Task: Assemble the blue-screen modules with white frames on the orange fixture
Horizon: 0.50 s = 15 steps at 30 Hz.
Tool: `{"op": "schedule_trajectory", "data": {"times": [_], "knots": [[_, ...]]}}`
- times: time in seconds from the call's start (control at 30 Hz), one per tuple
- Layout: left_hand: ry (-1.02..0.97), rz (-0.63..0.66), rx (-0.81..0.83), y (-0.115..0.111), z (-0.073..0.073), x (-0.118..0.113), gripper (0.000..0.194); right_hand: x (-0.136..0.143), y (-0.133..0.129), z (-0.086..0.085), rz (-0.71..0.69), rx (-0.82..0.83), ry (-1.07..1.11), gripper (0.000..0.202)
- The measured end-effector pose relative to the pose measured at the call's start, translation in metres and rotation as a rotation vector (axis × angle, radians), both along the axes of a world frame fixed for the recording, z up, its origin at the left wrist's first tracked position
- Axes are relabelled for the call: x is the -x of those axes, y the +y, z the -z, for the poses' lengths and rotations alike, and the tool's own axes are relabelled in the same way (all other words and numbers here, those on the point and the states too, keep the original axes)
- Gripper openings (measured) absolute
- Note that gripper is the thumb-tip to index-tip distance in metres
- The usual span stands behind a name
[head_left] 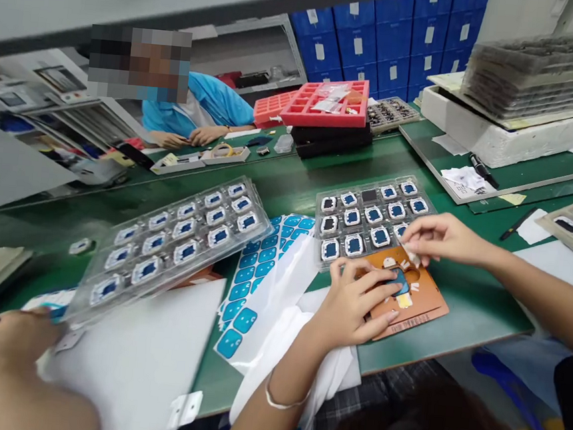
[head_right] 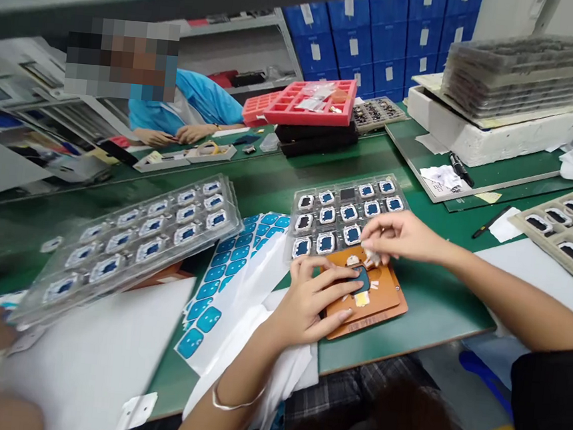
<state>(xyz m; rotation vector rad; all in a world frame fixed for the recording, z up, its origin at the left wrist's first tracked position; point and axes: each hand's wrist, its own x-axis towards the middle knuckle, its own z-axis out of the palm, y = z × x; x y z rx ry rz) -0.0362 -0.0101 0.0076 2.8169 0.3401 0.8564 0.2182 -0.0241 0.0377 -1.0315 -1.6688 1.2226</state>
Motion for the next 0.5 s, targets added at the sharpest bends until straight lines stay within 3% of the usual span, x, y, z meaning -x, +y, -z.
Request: {"op": "schedule_trajectory", "data": {"times": [0.3, 0.4, 0.5], "knots": [[0.063, -0.009, -0.005, 0.005, 0.001, 0.002, 0.032, -0.002, -0.019, 0.012, 0.065, -0.182, 0.038, 0.021], [0.090, -0.012, 0.012, 0.005, 0.001, 0.002, 0.032, 0.001, -0.024, 0.012, 0.064, -0.129, 0.133, 0.022], [0.089, -0.004, 0.024, 0.004, 0.001, 0.003, 0.032, 0.003, -0.026, 0.012, 0.025, -0.079, 0.080, 0.021]]}}
